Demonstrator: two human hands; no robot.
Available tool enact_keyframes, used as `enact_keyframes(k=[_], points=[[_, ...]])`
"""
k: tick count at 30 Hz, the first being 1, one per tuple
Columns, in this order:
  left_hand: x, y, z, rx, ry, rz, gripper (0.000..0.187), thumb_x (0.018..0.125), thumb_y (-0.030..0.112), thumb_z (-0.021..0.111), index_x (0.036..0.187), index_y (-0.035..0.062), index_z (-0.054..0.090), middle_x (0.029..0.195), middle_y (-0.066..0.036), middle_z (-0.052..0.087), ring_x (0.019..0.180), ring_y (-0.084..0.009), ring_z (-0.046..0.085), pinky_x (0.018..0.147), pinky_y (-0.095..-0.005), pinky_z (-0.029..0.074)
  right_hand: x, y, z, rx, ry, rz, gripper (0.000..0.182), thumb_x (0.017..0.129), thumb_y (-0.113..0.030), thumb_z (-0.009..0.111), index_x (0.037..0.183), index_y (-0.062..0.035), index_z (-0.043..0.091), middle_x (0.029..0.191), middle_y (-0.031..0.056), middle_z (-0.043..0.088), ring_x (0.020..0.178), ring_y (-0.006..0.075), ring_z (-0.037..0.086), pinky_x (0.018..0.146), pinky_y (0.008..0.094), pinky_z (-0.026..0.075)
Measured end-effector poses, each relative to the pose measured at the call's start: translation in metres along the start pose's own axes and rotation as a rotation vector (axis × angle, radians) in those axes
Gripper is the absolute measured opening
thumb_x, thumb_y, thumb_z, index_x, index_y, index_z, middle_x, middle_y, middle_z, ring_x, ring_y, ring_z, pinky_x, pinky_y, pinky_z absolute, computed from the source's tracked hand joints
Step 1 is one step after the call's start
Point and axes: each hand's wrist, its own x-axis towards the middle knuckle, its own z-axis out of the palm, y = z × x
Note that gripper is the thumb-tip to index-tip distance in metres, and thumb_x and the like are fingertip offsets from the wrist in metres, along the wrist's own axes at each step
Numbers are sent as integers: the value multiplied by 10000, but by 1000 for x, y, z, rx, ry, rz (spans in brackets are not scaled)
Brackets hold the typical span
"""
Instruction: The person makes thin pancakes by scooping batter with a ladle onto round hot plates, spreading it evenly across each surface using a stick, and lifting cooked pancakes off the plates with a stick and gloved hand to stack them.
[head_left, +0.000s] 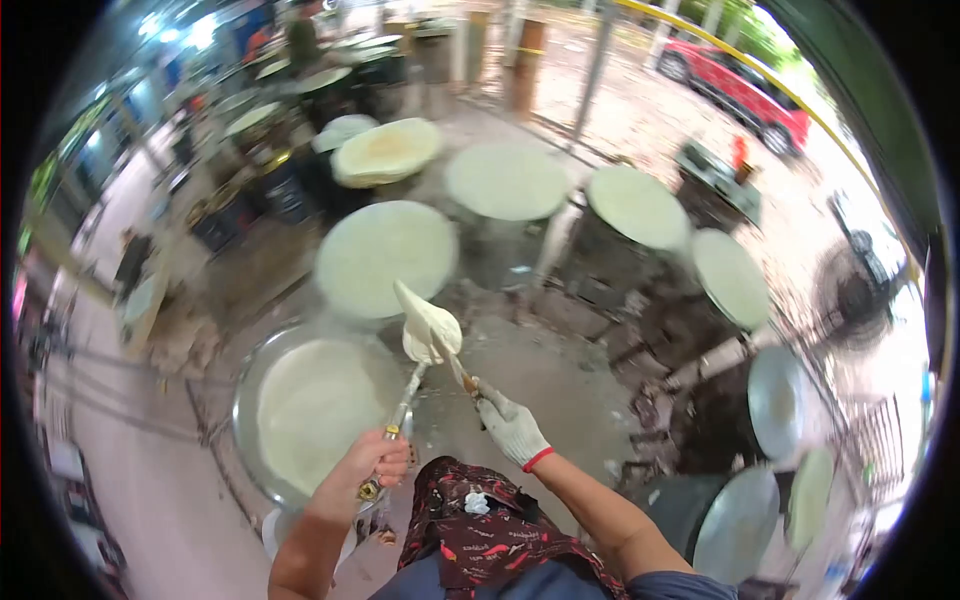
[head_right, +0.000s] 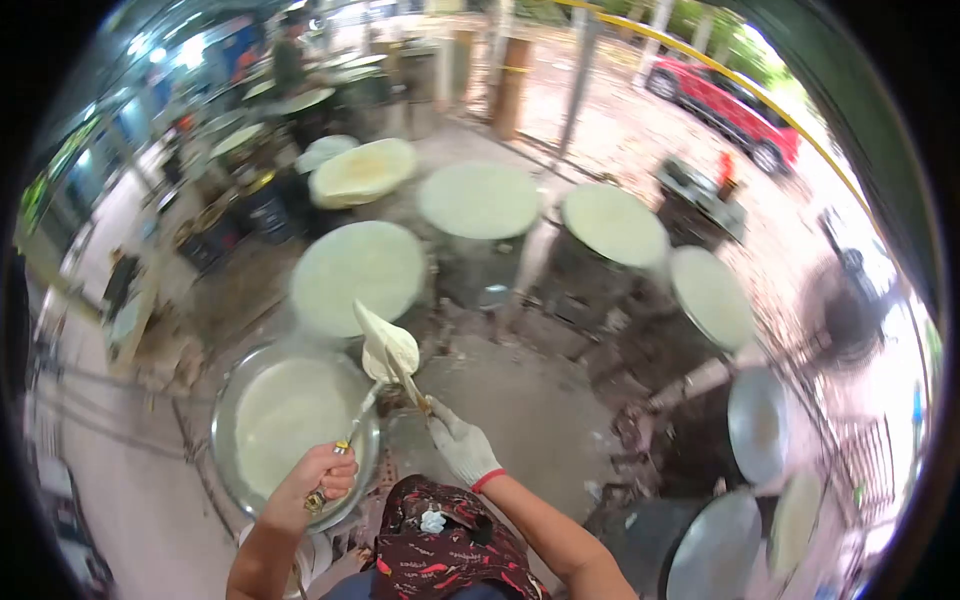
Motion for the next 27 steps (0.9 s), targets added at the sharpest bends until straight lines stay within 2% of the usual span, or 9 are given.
enact_keyframes(k=[1, 4, 6, 12, 16, 18, 22, 26, 27], points=[[18, -12, 14, -93, -169, -78, 119, 916, 88, 464, 798, 80, 453, 567, 50, 344, 414, -31, 339, 340, -197, 288, -26, 21, -22, -142, 96, -89, 413, 913, -278, 464, 1314, -180, 472, 788, 168, 588, 798, 331, 611, 748, 382, 483], [59, -46, 79, -410, -381, -346, 106, 903, 74, 474, 800, 93, 458, 560, 29, 352, 405, -50, 329, 345, -221, 288, -136, 59, -110, -625, 189, -22, 396, 895, -272, 455, 1281, -193, 501, 890, 184, 608, 830, 374, 599, 746, 418, 488], [78, -77, 125, -314, -382, -400, 108, 904, 68, 463, 799, 88, 455, 560, 27, 346, 401, -53, 325, 338, -223, 289, -231, 71, -164, -709, 143, 275, 395, 883, -277, 450, 1264, -196, 515, 909, 170, 601, 839, 357, 598, 766, 434, 483], [126, -200, 258, 304, -464, -598, 134, 904, 60, 451, 771, 75, 446, 554, 21, 364, 382, -60, 327, 322, -225, 286, -462, 134, -196, -252, 445, 510, 437, 900, -307, 438, 1322, -198, 464, 1126, 207, 585, 1017, 361, 572, 890, 398, 452], [135, -280, 347, 475, -691, -842, 59, 896, 40, 472, 839, 56, 467, 556, 16, 366, 381, -58, 317, 319, -213, 274, -503, 114, -198, -38, 550, 791, 446, 911, -347, 415, 1329, -200, 460, 1201, 191, 559, 1083, 347, 547, 956, 365, 411], [126, -309, 398, 617, -827, -898, 50, 890, 33, 487, 846, 51, 472, 553, 20, 355, 380, -56, 313, 318, -210, 272, -520, 115, -201, -37, 764, 727, 441, 913, -323, 430, 1328, -174, 463, 1204, 174, 567, 1083, 332, 557, 952, 348, 412], [116, -368, 475, 1072, -1152, -571, 122, 869, 47, 529, 901, 60, 411, 543, 12, 364, 376, -69, 336, 325, -222, 290, -538, 194, -192, 139, 1523, 391, 420, 928, -206, 473, 1344, -146, 454, 1077, 125, 651, 882, 241, 639, 832, 314, 482], [150, -447, 510, 1330, -1356, -318, 157, 866, 74, 536, 916, 59, 388, 554, 2, 399, 384, -78, 374, 341, -237, 308, -561, 199, -218, 761, 1986, 458, 403, 948, -199, 475, 1340, -105, 460, 930, 6, 616, 735, 74, 544, 657, 206, 453], [161, -468, 512, 1370, -1373, -283, 155, 864, 79, 539, 912, 56, 392, 557, 2, 407, 389, -79, 384, 345, -240, 312, -564, 202, -221, 988, 2078, 351, 398, 949, -223, 489, 1333, -120, 471, 778, -52, 533, 599, 15, 428, 513, 163, 358]])
